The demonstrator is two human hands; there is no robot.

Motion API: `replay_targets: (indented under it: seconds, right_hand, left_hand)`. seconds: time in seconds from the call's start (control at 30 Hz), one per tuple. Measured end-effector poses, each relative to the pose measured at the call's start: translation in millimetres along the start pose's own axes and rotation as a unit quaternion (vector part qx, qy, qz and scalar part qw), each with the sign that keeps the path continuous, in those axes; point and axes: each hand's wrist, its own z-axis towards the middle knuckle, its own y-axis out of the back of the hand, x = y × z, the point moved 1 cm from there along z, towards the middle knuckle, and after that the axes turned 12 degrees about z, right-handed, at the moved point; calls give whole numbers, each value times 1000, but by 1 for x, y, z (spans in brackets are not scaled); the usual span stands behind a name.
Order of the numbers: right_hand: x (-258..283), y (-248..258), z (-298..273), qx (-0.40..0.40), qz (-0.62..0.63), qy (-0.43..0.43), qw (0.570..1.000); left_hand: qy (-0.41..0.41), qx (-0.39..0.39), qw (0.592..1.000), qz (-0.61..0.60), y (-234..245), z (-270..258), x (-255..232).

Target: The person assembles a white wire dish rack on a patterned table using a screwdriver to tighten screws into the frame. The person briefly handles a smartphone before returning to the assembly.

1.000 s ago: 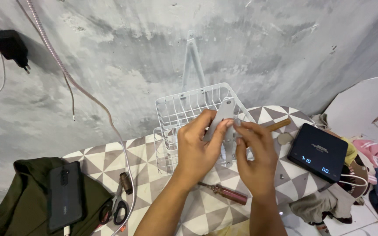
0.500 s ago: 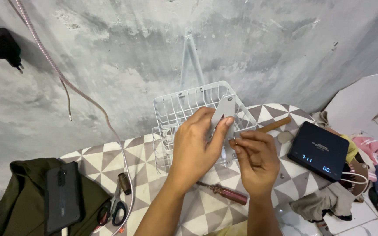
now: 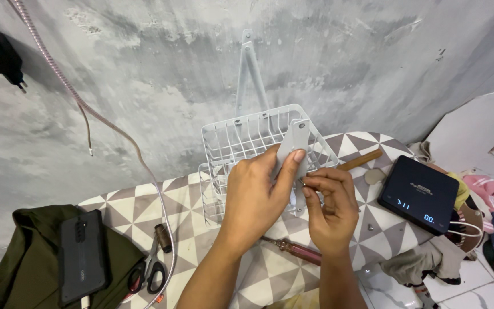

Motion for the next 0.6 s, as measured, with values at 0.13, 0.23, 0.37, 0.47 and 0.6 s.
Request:
replay_targets:
  seconds: [0.13, 0.23, 0.37, 0.47, 0.6]
  right_hand:
    - [3, -2, 1, -3, -36, 13, 999]
    - [9, -5, 3, -3, -86, 35, 996]
    - [19, -7, 9, -2, -140, 49, 989]
    - [28, -9, 13, 3, -188, 58, 981]
    - [37, -10, 18, 16, -222, 47, 974]
  left_hand:
    - [15, 5, 1000, -4, -3, 1, 3]
    - [4, 1, 999, -52, -5, 1, 5]
    - [-24, -11, 998, -50, -8, 3, 10]
    - [-39, -15, 998, -48, -10, 3, 13]
    - [-45, -17, 998, -37, -12, 4, 15]
